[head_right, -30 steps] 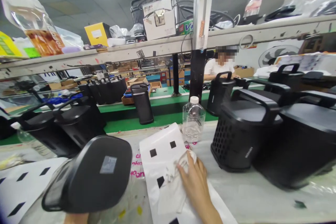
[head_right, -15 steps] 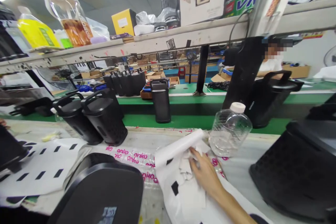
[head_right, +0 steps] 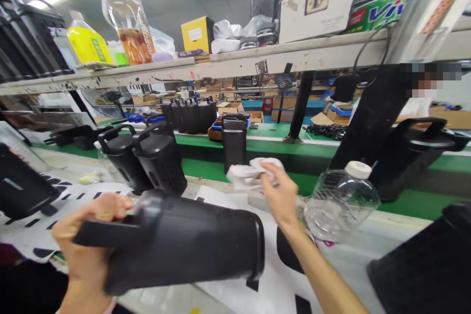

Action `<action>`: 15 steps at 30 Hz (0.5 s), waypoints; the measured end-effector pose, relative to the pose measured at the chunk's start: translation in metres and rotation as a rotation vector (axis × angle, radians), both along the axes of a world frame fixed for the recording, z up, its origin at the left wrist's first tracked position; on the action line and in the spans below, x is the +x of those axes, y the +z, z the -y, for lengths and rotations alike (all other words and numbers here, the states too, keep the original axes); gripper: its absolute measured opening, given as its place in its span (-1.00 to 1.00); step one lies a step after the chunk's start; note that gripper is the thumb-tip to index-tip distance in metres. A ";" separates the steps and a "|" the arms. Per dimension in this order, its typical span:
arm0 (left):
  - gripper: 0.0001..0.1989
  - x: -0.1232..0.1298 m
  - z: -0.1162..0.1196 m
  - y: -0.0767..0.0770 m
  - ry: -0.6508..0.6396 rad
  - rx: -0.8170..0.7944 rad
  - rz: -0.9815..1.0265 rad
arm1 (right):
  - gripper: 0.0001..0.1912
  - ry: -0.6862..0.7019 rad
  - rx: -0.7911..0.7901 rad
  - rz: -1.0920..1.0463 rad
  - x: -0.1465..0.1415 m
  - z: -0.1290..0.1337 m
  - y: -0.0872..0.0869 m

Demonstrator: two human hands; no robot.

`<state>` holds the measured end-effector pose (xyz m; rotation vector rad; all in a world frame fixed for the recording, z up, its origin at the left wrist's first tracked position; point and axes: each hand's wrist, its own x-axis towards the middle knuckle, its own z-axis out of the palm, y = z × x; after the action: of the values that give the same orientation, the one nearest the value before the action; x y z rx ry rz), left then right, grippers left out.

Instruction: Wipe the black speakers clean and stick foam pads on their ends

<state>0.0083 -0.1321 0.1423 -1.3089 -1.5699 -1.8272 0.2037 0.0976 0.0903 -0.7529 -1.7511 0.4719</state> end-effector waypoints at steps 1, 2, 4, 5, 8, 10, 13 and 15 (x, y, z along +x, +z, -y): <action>-0.67 0.011 -0.009 0.010 -0.029 0.046 -0.061 | -0.62 -0.067 -0.022 -0.031 0.019 0.012 0.003; -0.68 0.024 -0.018 0.021 -0.061 0.039 -0.137 | -0.64 -0.099 -0.041 -0.031 0.037 0.028 0.003; -0.66 0.049 -0.038 0.043 -0.125 -0.068 -0.259 | -0.47 0.063 -0.042 0.031 0.061 0.065 -0.006; -0.67 0.060 -0.047 0.052 -0.189 -0.112 -0.282 | -0.15 0.229 -0.065 0.098 0.066 0.081 -0.013; -0.81 0.077 -0.061 0.065 -0.563 -0.316 -0.255 | 0.18 0.354 -0.234 0.066 0.062 0.104 -0.029; -0.30 0.077 -0.065 0.052 -0.846 -0.397 -0.134 | 0.04 0.370 -0.324 -0.004 0.057 0.098 -0.031; 0.28 0.074 -0.075 0.005 -0.965 -0.355 0.150 | -0.08 0.421 -0.381 -0.038 0.059 0.080 -0.028; 0.32 0.075 -0.084 -0.026 -1.015 -0.440 0.379 | -0.09 0.459 -0.399 -0.061 0.062 0.073 -0.029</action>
<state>0.0835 -0.0485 0.1161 -2.3909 -1.7009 -2.4860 0.2657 0.0243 0.0609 -0.5943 -1.7924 1.1684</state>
